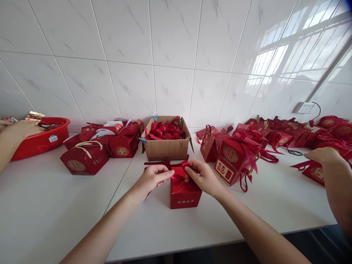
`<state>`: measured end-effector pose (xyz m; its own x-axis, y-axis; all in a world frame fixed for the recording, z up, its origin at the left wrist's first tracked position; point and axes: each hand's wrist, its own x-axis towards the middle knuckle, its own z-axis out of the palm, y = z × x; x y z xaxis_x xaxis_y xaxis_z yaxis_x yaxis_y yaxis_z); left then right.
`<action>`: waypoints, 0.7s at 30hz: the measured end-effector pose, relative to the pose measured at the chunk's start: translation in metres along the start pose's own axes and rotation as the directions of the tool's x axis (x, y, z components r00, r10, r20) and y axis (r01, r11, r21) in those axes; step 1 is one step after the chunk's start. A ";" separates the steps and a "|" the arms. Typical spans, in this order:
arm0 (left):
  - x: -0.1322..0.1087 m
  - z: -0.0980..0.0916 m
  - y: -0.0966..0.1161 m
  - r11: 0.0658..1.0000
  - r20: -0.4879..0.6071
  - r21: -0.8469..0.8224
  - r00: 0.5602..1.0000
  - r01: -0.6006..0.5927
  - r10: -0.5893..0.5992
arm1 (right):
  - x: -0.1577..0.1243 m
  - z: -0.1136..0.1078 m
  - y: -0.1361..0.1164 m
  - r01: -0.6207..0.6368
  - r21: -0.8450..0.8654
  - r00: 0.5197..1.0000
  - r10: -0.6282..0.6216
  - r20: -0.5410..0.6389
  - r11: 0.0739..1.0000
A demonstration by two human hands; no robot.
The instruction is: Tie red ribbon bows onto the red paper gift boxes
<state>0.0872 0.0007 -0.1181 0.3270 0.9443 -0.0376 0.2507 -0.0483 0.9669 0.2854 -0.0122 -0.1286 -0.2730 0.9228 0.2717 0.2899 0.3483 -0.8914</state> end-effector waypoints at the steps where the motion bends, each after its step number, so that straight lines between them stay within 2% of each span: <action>1: -0.001 -0.001 0.007 0.999 0.039 -0.041 0.999 -0.003 0.005 | 0.000 0.002 -0.001 -0.007 -0.034 1.000 0.006 -0.024 0.999; 4: -0.004 -0.003 0.027 0.984 0.139 -0.176 0.989 -0.023 0.048 | 0.001 0.008 -0.003 -0.008 -0.100 0.998 0.002 -0.063 0.995; 6: -0.004 -0.003 0.037 0.973 0.170 -0.226 0.982 -0.041 0.081 | 0.000 0.010 -0.004 0.068 -0.152 0.996 -0.075 -0.041 0.986; 9: 0.001 0.000 0.046 0.961 0.144 -0.263 0.981 -0.089 0.131 | -0.003 0.011 -0.007 0.227 -0.233 0.973 -0.231 0.010 0.946; 11: 0.004 0.004 0.051 0.958 0.113 -0.261 0.982 -0.115 0.149 | -0.005 0.011 -0.009 0.261 -0.253 0.964 -0.264 0.021 0.932; 16: 0.013 0.015 0.060 0.977 0.070 -0.147 0.983 -0.157 0.169 | -0.006 0.009 -0.008 0.211 -0.191 0.978 -0.207 0.041 0.959; 21: 0.037 0.014 0.046 0.937 0.086 -0.112 0.936 -0.331 0.341 | -0.001 0.010 0.004 0.100 -0.068 0.994 -0.103 -0.040 0.993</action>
<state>0.1236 0.0284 -0.0784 0.4697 0.8395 0.2732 0.0242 -0.3216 0.9466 0.2774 -0.0134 -0.1361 -0.2648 0.8879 0.3762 0.3233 0.4493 -0.8328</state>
